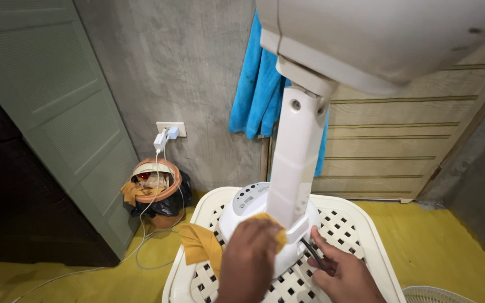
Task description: The person wipes the base and stand of a white pedestal fan with a yellow cloth, then wipes the power cord and plug. The fan remains on a white plastic basket throughout the task.
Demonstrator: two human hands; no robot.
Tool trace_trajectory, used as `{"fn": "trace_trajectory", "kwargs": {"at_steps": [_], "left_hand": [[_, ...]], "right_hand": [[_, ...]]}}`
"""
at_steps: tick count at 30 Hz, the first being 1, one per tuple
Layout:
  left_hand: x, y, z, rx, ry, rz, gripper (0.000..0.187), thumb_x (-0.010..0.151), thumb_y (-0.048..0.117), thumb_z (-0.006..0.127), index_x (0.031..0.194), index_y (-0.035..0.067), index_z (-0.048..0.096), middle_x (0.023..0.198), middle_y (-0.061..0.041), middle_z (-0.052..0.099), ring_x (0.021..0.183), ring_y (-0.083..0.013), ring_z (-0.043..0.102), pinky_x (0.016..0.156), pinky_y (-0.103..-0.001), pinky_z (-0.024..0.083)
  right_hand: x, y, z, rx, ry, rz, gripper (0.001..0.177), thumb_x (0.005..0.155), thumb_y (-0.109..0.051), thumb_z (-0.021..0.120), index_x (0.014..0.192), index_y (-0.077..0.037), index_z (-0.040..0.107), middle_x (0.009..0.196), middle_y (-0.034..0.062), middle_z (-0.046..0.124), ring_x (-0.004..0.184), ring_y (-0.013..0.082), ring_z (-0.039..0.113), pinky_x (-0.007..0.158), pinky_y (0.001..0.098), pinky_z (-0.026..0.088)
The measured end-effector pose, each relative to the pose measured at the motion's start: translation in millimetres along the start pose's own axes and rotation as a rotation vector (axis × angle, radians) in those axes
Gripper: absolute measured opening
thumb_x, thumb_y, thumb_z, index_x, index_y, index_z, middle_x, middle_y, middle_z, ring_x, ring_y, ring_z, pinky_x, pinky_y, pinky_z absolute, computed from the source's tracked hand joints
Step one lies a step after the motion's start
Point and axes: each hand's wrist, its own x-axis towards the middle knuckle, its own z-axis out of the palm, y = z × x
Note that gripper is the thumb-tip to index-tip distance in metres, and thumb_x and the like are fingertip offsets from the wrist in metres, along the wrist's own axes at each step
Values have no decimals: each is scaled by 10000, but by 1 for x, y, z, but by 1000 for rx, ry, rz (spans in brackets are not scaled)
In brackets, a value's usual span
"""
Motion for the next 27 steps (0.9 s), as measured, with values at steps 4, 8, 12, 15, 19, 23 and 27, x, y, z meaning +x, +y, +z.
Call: {"fn": "trace_trajectory", "kwargs": {"at_steps": [4, 8, 12, 15, 19, 23, 27], "left_hand": [[13, -11, -9, -6, 24, -100, 237, 787, -14, 736, 1015, 49, 724, 1066, -97, 728, 1046, -305, 657, 940, -409, 505], [7, 4, -4, -32, -50, -34, 289, 723, -27, 728, 992, 77, 732, 1051, -86, 723, 1041, -302, 652, 902, -419, 495], [2, 2, -3, -31, -92, 68, 280, 748, -16, 733, 1008, 90, 727, 1063, -81, 722, 1078, -289, 664, 916, -416, 497], [5, -8, -2, -36, 4, -74, 284, 753, -4, 739, 1025, 75, 727, 1102, -91, 736, 1097, -300, 668, 952, -413, 509], [2, -10, 4, -29, 56, -186, 236, 845, 52, 752, 1080, 48, 732, 1132, -130, 742, 1142, -315, 680, 1000, -408, 509], [-11, -5, 11, 29, 26, -85, 346, 818, 63, 728, 1155, -14, 707, 1193, -195, 715, 1180, -351, 657, 1039, -424, 469], [-2, -26, 4, 83, -66, -272, 399, 922, 143, 621, 1267, -55, 641, 1335, -247, 621, 1289, -392, 549, 1109, -445, 381]], "right_hand": [[-5, -2, 2, 82, -6, -20, 866, 822, 21, 656, 1597, -269, 402, 1396, -46, 660, 1054, 128, 729, 966, 276, 560], [-3, -6, 2, 81, -15, -8, 859, 826, 21, 671, 1594, -252, 399, 1433, -30, 651, 1074, 120, 737, 979, 268, 561], [-4, -6, 1, 75, -14, -12, 864, 822, 26, 672, 1592, -255, 402, 1459, -34, 631, 1066, 124, 732, 970, 268, 561], [-5, -6, 2, 49, -12, -7, 864, 827, 24, 654, 1599, -266, 394, 1468, -43, 625, 1075, 113, 725, 980, 254, 555], [1, -4, -1, 17, -23, 14, 840, 837, 12, 662, 1581, -266, 387, 1419, -21, 639, 1078, 114, 747, 988, 258, 562], [4, 2, -1, -31, -8, 29, 838, 838, 0, 686, 1581, -273, 411, 1315, 36, 689, 1076, 116, 778, 997, 255, 565], [5, 3, 0, 39, -13, -24, 858, 804, 15, 668, 1576, -269, 423, 1389, -45, 681, 1055, 127, 772, 978, 262, 560]]}}
